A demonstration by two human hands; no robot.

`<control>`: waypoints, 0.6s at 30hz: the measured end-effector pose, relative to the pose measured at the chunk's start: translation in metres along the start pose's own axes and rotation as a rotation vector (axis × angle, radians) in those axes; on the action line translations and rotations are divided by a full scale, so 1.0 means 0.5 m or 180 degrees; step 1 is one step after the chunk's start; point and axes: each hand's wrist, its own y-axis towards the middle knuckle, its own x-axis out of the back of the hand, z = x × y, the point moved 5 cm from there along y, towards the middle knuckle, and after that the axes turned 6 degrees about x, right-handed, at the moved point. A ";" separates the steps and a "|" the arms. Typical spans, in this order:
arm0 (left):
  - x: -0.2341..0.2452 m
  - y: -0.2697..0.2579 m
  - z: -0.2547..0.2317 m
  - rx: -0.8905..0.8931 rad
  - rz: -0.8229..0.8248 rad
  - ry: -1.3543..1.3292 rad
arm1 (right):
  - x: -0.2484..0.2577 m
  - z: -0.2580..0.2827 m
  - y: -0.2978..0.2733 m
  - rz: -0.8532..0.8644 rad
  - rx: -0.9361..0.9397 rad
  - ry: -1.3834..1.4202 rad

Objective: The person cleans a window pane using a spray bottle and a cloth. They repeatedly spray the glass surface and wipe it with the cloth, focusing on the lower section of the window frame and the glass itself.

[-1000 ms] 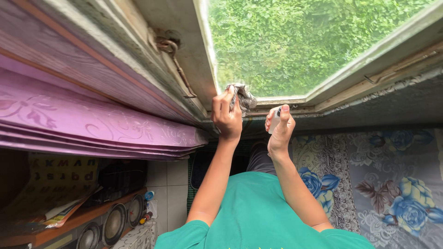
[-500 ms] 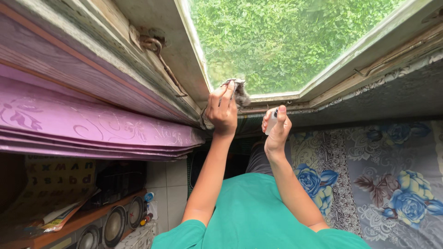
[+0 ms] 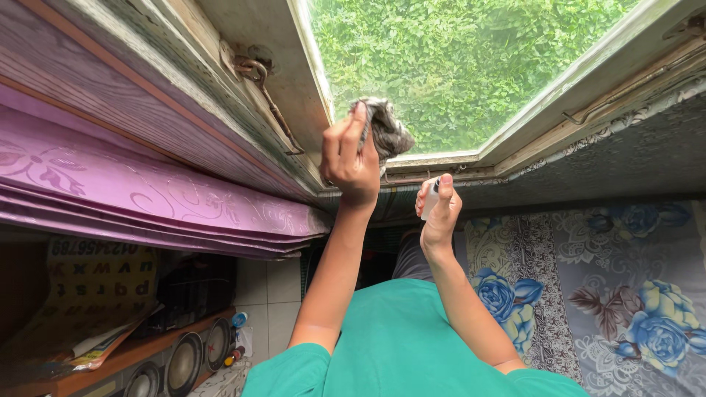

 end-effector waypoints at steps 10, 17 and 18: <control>0.022 -0.037 0.030 0.0110 0.0192 0.0268 | -0.021 0.005 0.000 0.0116 0.0046 0.0085; 0.034 0.044 -0.015 0.0185 -0.0006 -0.0047 | -0.013 -0.004 -0.007 0.0071 -0.0007 0.0105; 0.033 0.044 -0.015 0.0146 0.0014 -0.0074 | -0.013 -0.003 -0.006 0.0091 -0.0014 0.0092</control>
